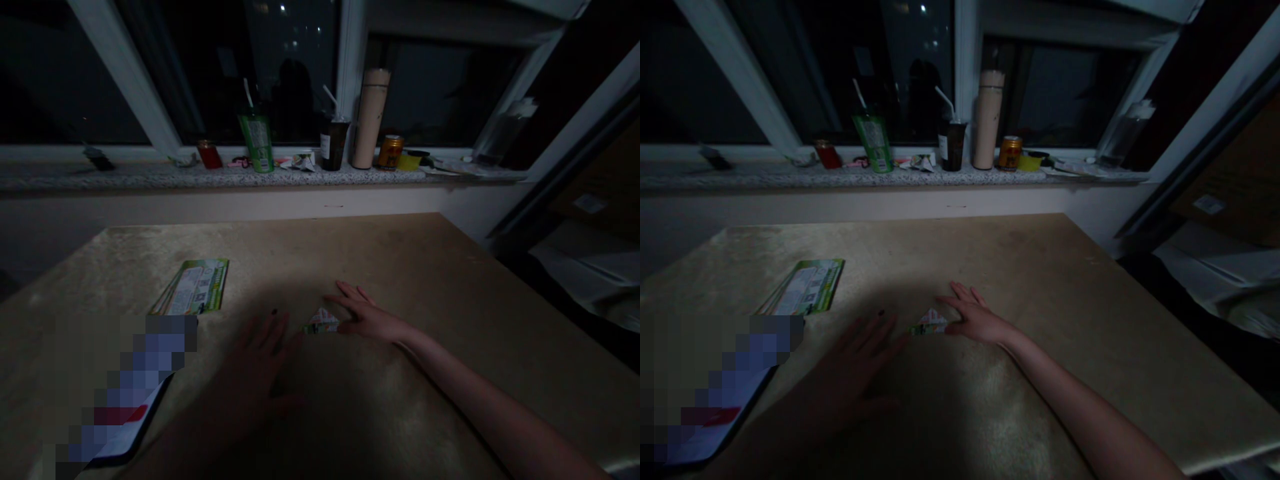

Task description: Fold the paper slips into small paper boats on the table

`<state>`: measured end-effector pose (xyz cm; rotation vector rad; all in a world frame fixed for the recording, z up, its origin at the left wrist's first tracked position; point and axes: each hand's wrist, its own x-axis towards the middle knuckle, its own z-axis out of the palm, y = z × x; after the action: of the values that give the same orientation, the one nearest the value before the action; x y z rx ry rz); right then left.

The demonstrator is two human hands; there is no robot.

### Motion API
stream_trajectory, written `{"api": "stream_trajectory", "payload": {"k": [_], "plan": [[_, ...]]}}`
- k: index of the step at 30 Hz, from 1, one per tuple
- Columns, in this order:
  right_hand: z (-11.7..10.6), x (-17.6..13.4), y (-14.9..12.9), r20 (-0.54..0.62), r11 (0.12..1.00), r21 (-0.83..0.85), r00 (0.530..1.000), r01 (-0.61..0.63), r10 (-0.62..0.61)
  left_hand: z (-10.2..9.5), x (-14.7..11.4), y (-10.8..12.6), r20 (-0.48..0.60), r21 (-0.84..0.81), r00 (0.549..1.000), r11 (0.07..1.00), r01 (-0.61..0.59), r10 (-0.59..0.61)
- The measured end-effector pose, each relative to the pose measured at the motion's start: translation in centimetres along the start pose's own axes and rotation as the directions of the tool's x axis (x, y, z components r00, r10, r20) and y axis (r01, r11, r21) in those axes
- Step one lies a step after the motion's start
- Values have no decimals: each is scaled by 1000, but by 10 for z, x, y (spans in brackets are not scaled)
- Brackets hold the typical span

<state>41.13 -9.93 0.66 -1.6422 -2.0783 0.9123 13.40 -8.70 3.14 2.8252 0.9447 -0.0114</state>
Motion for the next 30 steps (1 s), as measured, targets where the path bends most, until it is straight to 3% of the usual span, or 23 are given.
{"api": "stream_trajectory", "payload": {"k": [8,12,21,30], "plan": [[0,-1,-3,-15,999,-32,1000,-11,11,0,0,-4,8,7,1000,1000,-20,20],[2,-2,-3,-54,999,-41,999,0,-2,-1,14,2,-83,-6,997,1000,10,-11],[10,-4,1,-174,997,-62,983,50,-60,19,48,11,-230,-128,963,985,114,-141],[11,-5,-1,-278,997,-5,958,74,-72,22,53,8,-229,-243,965,967,74,-131]]}}
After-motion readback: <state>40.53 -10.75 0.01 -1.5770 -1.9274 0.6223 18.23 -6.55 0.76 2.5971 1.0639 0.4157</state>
